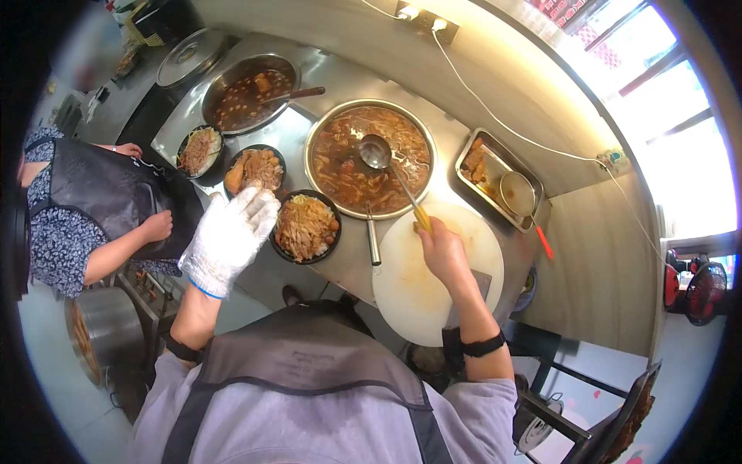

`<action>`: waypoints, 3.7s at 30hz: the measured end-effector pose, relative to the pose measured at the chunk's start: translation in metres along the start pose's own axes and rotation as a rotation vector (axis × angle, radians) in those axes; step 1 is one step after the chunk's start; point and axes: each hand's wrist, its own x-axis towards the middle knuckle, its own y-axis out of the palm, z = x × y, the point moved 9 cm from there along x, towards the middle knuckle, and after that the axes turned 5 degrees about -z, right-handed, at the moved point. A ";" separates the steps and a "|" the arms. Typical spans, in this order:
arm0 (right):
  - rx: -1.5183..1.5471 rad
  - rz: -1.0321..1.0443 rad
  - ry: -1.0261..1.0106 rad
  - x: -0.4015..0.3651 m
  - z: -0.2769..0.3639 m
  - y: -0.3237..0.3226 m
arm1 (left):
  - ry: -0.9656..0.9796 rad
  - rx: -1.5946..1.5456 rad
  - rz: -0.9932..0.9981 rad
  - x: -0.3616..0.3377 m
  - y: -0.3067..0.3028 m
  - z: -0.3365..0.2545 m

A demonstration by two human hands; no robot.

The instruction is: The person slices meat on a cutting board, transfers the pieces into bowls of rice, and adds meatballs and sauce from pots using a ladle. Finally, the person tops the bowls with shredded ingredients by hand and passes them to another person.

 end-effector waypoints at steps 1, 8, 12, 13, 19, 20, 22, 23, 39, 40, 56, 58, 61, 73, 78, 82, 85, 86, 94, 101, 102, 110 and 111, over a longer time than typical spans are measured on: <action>-0.040 0.022 -0.076 0.003 0.008 0.010 | -0.006 0.001 -0.004 0.000 -0.005 -0.001; -0.341 0.109 -0.058 0.014 0.029 0.020 | -0.020 0.003 0.038 -0.012 -0.017 -0.018; -0.336 0.143 -0.047 0.009 0.035 0.022 | -0.006 -0.032 0.074 -0.019 -0.019 -0.027; -0.322 0.119 -0.082 0.010 0.039 0.023 | -0.010 -0.053 0.090 -0.019 -0.018 -0.027; -0.187 0.070 -0.075 0.029 0.014 0.038 | -0.003 -0.058 0.088 -0.020 -0.015 -0.029; -0.150 0.057 -0.089 0.030 0.010 0.039 | -0.001 -0.058 0.087 -0.020 -0.016 -0.029; 0.059 0.186 0.199 0.025 0.014 0.031 | 0.003 -0.061 0.094 -0.021 -0.016 -0.031; 0.269 0.309 0.488 0.012 0.007 0.036 | 0.002 -0.061 0.091 -0.021 -0.017 -0.032; 0.640 0.523 0.673 -0.073 0.069 -0.027 | 0.000 -0.041 0.100 -0.016 -0.027 -0.040; 0.608 0.536 0.684 -0.078 0.071 -0.028 | 0.000 -0.042 0.097 -0.015 -0.026 -0.041; 0.341 0.523 0.515 -0.104 0.091 -0.013 | 0.024 -0.068 0.078 -0.029 -0.026 -0.042; 0.441 0.560 0.622 -0.104 0.092 -0.011 | 0.035 -0.075 0.084 -0.032 -0.024 -0.043; 0.504 0.603 0.674 -0.098 0.102 -0.005 | 0.039 -0.108 0.109 -0.042 -0.018 -0.044; 0.463 0.696 0.446 -0.036 0.146 0.075 | 0.117 -0.164 0.122 -0.062 -0.029 -0.070; -0.028 0.230 -0.434 -0.009 0.203 0.073 | 0.109 -0.173 0.108 -0.068 -0.037 -0.083; -0.346 0.158 -0.414 -0.005 0.211 0.072 | 0.109 -0.182 0.155 -0.072 -0.034 -0.088; -0.371 0.119 -0.400 -0.002 0.207 0.065 | 0.121 -0.168 0.129 -0.076 -0.030 -0.090; -0.371 0.118 -0.399 -0.001 0.201 0.064 | 0.118 -0.160 0.131 -0.077 -0.029 -0.091; 0.965 0.576 0.718 -0.028 0.130 0.032 | 0.106 -0.106 0.082 -0.073 -0.002 -0.092; -0.200 0.137 -0.004 0.017 0.070 0.006 | 0.032 -0.068 0.097 -0.051 0.017 -0.076; -0.292 0.145 0.048 0.019 0.068 0.008 | 0.031 -0.068 0.094 -0.048 0.021 -0.074; 0.155 0.231 0.322 0.029 0.018 0.028 | 0.034 -0.034 0.042 -0.031 0.031 -0.065; 0.519 0.375 0.705 0.013 0.010 0.038 | 0.039 -0.036 0.039 -0.031 0.030 -0.066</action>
